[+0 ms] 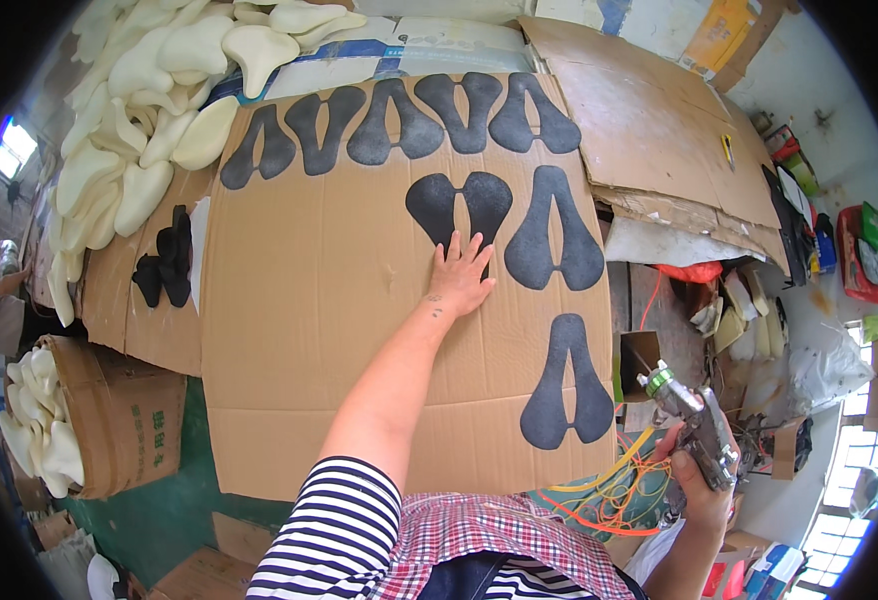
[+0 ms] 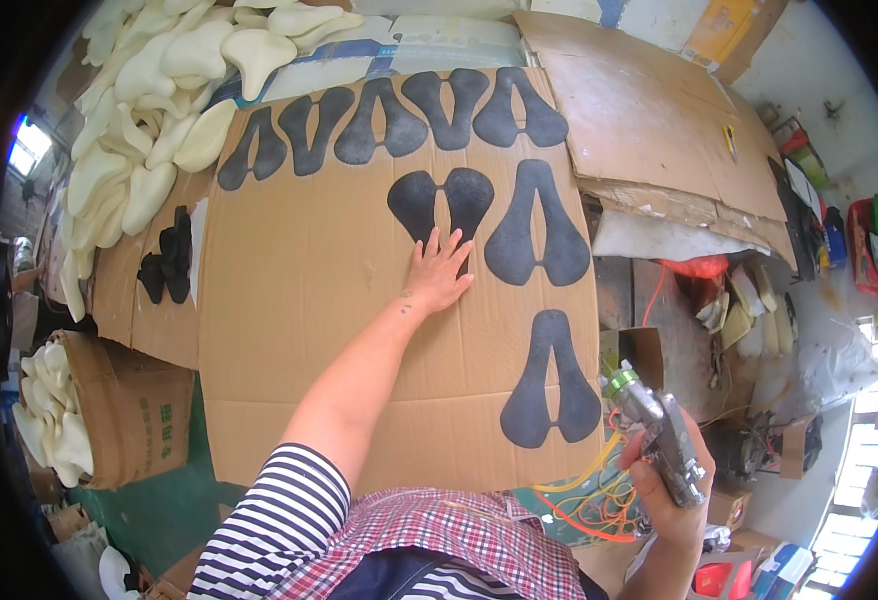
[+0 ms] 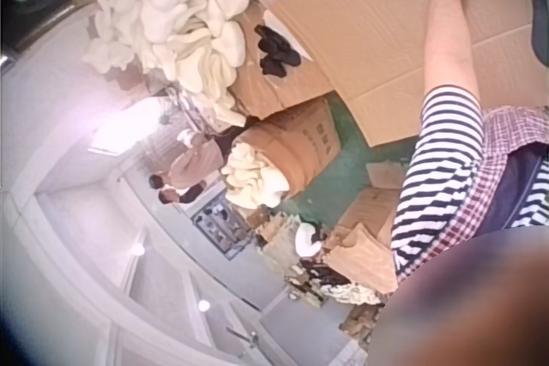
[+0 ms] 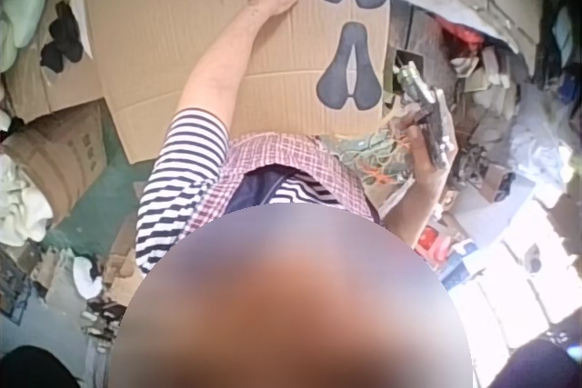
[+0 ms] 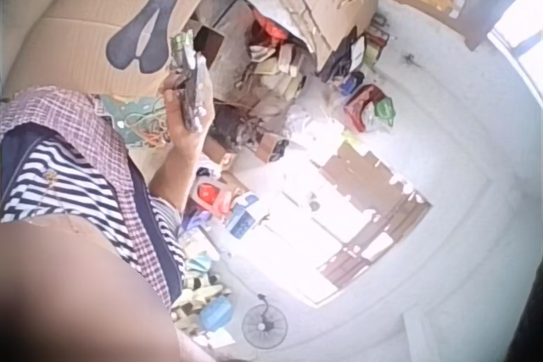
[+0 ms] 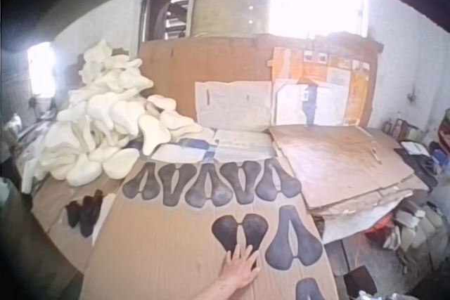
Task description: Applying glue to black seat covers and arranging them on a cardboard template.
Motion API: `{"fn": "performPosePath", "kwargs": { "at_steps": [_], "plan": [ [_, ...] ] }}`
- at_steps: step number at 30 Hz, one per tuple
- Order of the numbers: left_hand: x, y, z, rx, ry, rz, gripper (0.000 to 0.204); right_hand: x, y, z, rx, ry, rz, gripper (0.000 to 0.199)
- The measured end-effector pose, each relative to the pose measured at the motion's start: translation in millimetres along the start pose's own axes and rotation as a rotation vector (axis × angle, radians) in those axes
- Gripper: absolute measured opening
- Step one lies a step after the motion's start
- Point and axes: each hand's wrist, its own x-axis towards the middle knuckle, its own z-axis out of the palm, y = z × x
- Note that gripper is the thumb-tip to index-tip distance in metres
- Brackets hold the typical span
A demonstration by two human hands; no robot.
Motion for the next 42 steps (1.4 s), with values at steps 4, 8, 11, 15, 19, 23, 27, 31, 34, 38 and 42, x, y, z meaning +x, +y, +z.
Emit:
{"fn": "performPosePath", "kwargs": {
  "at_steps": [4,8,11,15,19,23,27,31,34,38,42],
  "plan": [
    [0,1,-1,0.008,-0.007,-0.010,0.063,5,-2,2,0.011,0.009,-0.010,0.070],
    [-1,-1,1,-0.010,0.012,0.001,0.064,6,-6,15,0.041,0.008,-0.022,0.069],
    [-2,-2,-2,-0.033,0.056,0.006,0.064,10,-6,14,0.081,-0.035,-0.040,0.067],
    [-17,4,-3,-0.030,0.098,0.035,0.060,9,-2,8,0.055,-0.063,-0.038,0.069],
    [-37,10,0,-0.010,0.109,0.084,0.060,15,-7,21,0.113,-0.202,-0.039,0.068],
    [-54,13,10,-0.032,0.147,0.110,0.060,18,-1,23,0.126,-0.144,-0.045,0.069],
    [-62,15,13,-0.040,0.132,0.109,0.061,11,4,12,0.111,-0.172,-0.054,0.068],
    [-63,15,11,-0.040,0.100,0.099,0.061,6,3,8,0.008,-0.189,-0.020,0.068],
    [-62,15,11,-0.058,0.075,0.094,0.061,10,-4,7,0.003,-0.025,0.001,0.068],
    [-63,13,12,-0.054,0.074,0.091,0.062,5,-4,12,0.122,-0.010,-0.022,0.068],
    [-66,16,9,-0.051,0.067,0.083,0.062,6,-2,12,0.090,-0.205,-0.019,0.067]
  ]
}}
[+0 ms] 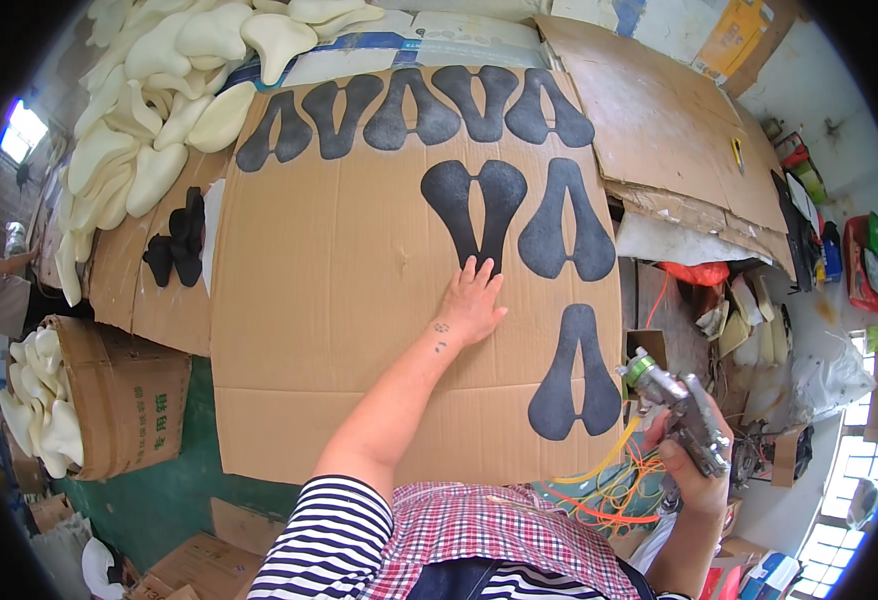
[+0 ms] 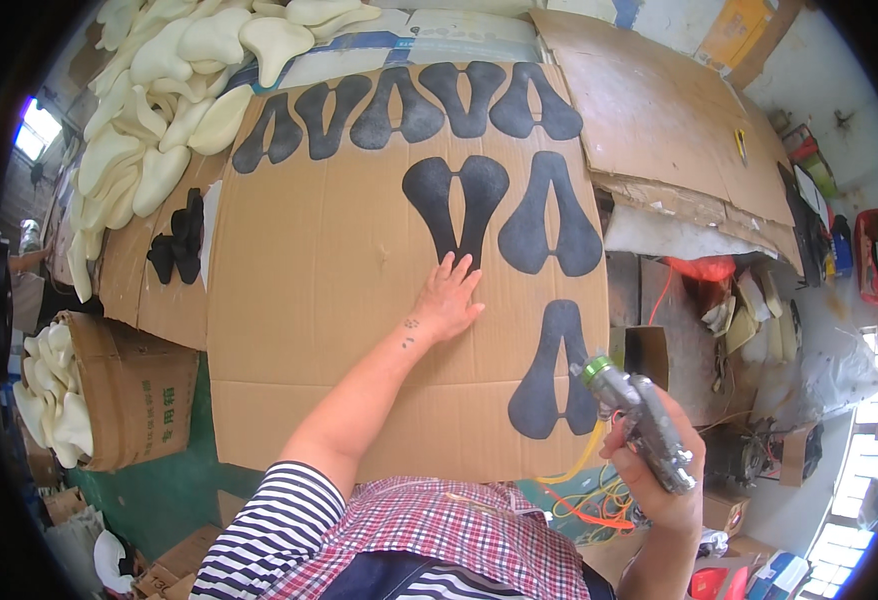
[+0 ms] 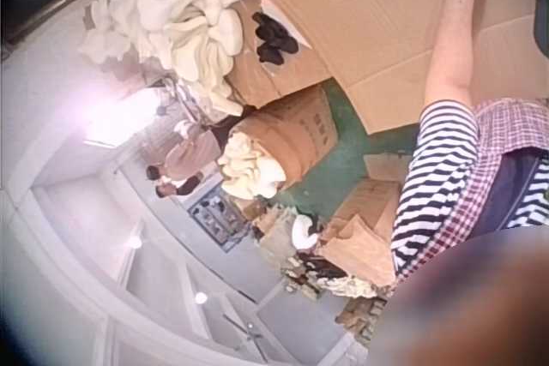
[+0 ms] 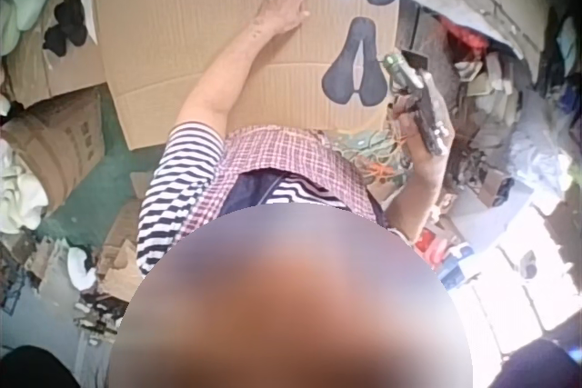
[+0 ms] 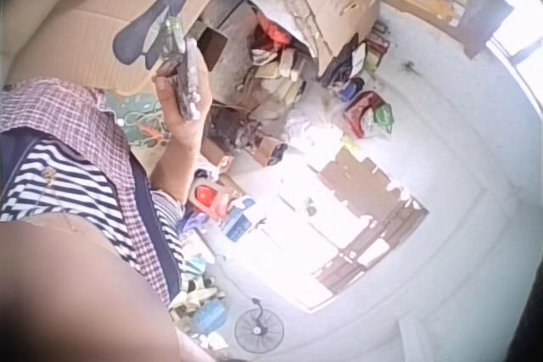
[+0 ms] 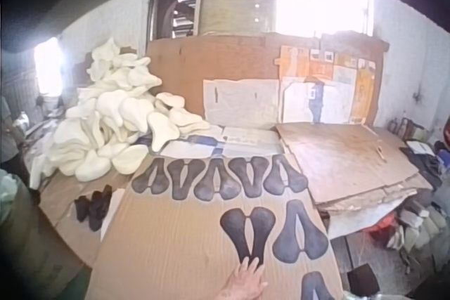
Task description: Applying glue to black seat covers and arranging them on a cardboard template.
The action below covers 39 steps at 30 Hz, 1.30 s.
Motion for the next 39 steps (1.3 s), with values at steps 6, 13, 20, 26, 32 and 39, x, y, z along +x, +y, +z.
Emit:
{"fn": "performPosePath", "kwargs": {
  "at_steps": [6,13,20,26,32,39],
  "plan": [
    [-10,6,0,0.014,-0.042,-0.001,0.063,0,1,-1,-0.048,0.040,0.005,0.066],
    [-18,9,-3,0.005,-0.070,0.000,0.063,8,5,6,0.057,0.037,-0.040,0.068],
    [-24,10,-7,-0.009,-0.098,-0.010,0.062,13,-5,10,0.012,0.032,-0.058,0.069],
    [-25,9,-9,-0.005,-0.137,-0.016,0.062,9,-6,9,-0.019,-0.079,-0.032,0.064],
    [-27,12,-11,0.002,-0.163,-0.022,0.063,-4,-5,-5,-0.061,0.043,0.048,0.069],
    [-27,11,-9,-0.004,-0.160,-0.025,0.063,-10,-3,-5,-0.082,0.162,-0.011,0.073]
  ]
}}
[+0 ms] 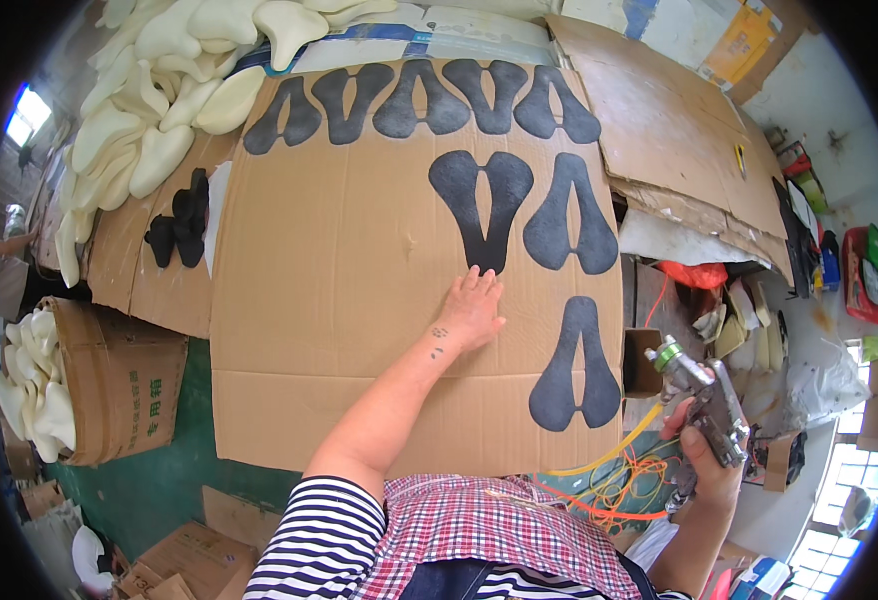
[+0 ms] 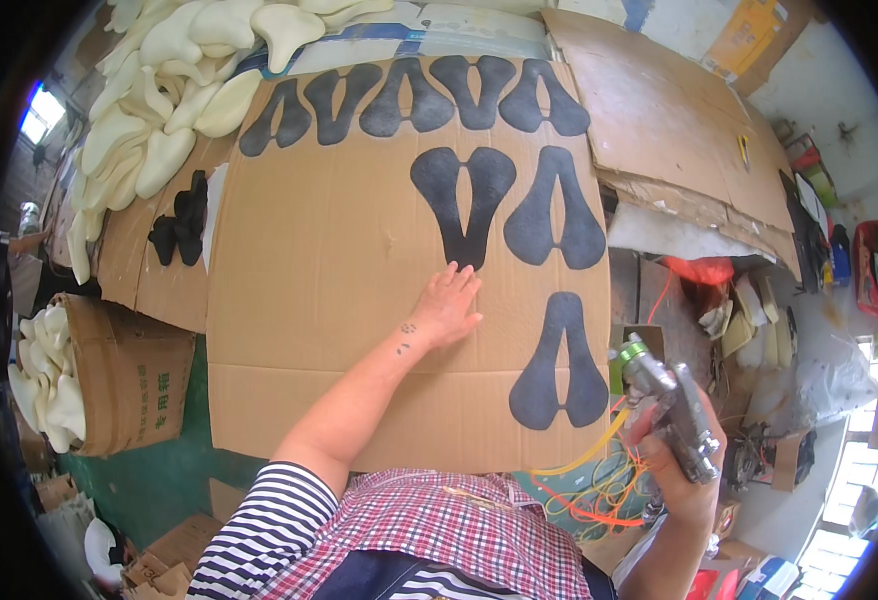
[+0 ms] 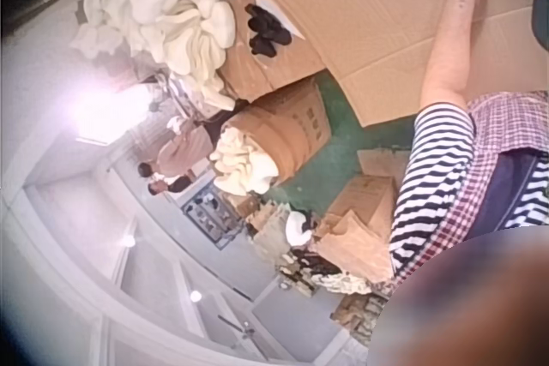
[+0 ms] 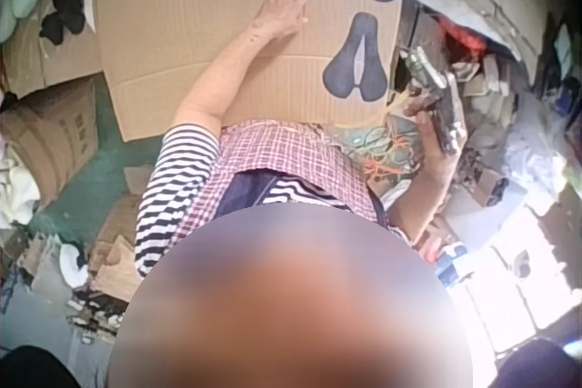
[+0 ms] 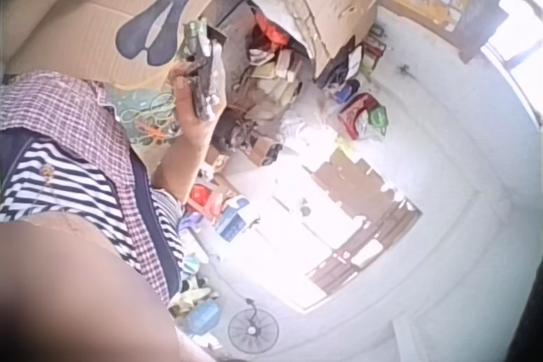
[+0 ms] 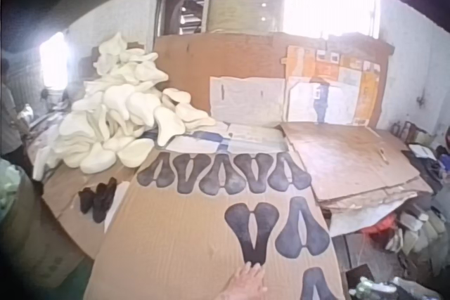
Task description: Applying glue to black seat covers and arranging them on a cardboard template.
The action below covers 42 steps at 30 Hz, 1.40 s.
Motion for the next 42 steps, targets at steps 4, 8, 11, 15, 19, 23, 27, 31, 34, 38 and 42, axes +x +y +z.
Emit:
{"fn": "performPosePath", "kwargs": {
  "at_steps": [4,8,11,15,19,23,27,31,34,38,42],
  "plan": [
    [-2,0,0,-0.003,-0.001,-0.003,0.064,-3,1,-1,0.019,-0.211,0.036,0.070],
    [-5,1,0,0.009,0.001,0.006,0.064,-7,-1,5,0.107,-0.082,0.023,0.068],
    [-7,1,0,0.001,-0.012,0.004,0.064,-5,-7,0,0.002,-0.055,0.047,0.069],
    [-7,1,0,-0.003,-0.013,0.001,0.063,-9,-2,-5,-0.032,-0.161,0.050,0.070],
    [-6,3,-2,0.005,-0.030,-0.008,0.063,-10,-6,0,0.015,-0.087,0.007,0.072],
    [-8,1,1,-0.016,0.007,0.000,0.062,-9,-7,0,0.004,-0.102,0.026,0.068],
    [-19,-11,4,-0.130,0.039,-0.013,0.054,-14,1,-2,0.019,-0.250,0.081,0.062],
    [-56,-50,16,-0.448,0.321,-0.145,0.027,-10,-5,-3,0.033,-0.200,0.033,0.061],
    [-87,-74,18,-0.482,0.491,-0.312,0.018,-11,-5,-8,-0.029,-0.206,0.080,0.062],
    [-128,-106,25,-0.428,0.636,-0.537,0.013,-13,-2,-7,-0.031,-0.294,0.090,0.062],
    [-156,-127,30,-0.359,0.720,-0.691,0.016,-8,-2,-4,0.017,-0.186,0.040,0.062]
  ]
}}
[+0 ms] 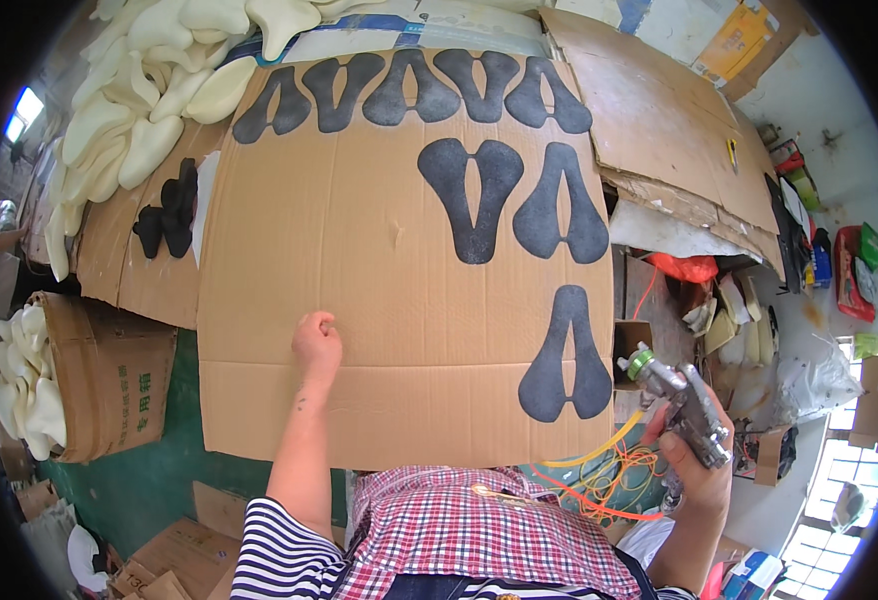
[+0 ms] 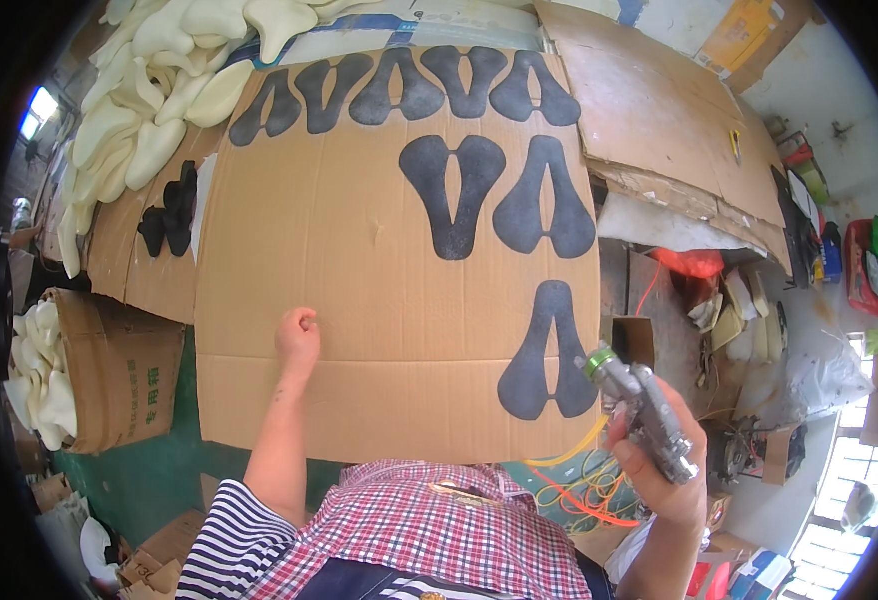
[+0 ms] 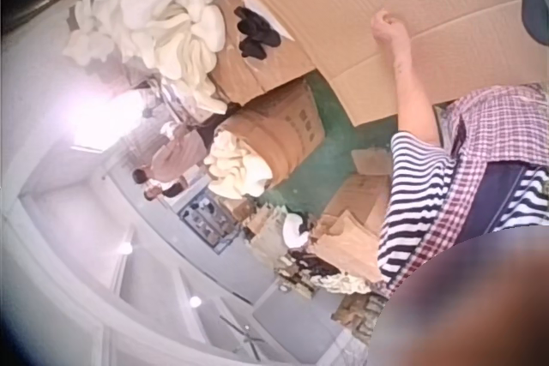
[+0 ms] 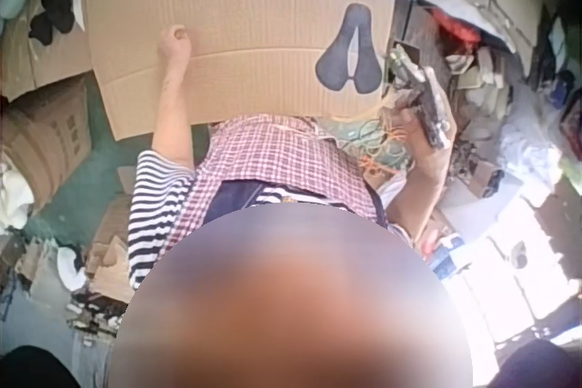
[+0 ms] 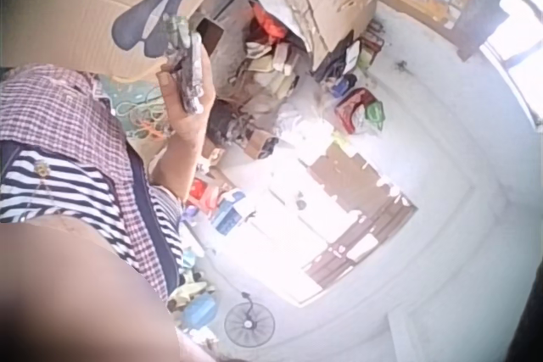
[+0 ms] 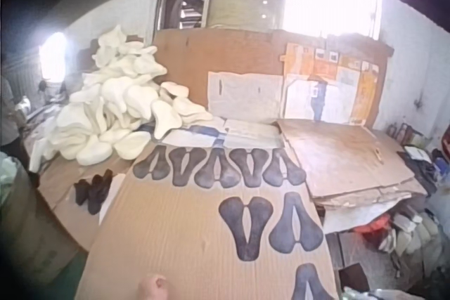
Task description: Applying glue to black seat covers and arranging them on a cardboard template.
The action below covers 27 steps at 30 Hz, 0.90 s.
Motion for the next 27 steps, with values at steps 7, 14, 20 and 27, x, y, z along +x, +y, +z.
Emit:
{"fn": "performPosePath", "kwargs": {
  "at_steps": [7,14,20,27],
  "plan": [
    [-5,-5,-6,0.053,0.027,-0.056,0.015,-6,2,-9,-0.076,-0.054,0.069,0.062],
    [-16,10,8,-0.055,0.026,-0.007,0.013,3,1,-8,0.022,0.117,0.011,0.067],
    [-25,24,14,-0.115,-0.042,0.036,0.011,-6,6,-9,-0.027,0.077,0.016,0.069],
    [-27,28,17,-0.144,-0.078,0.020,0.008,3,2,-3,0.011,0.257,-0.032,0.067]
  ]
}}
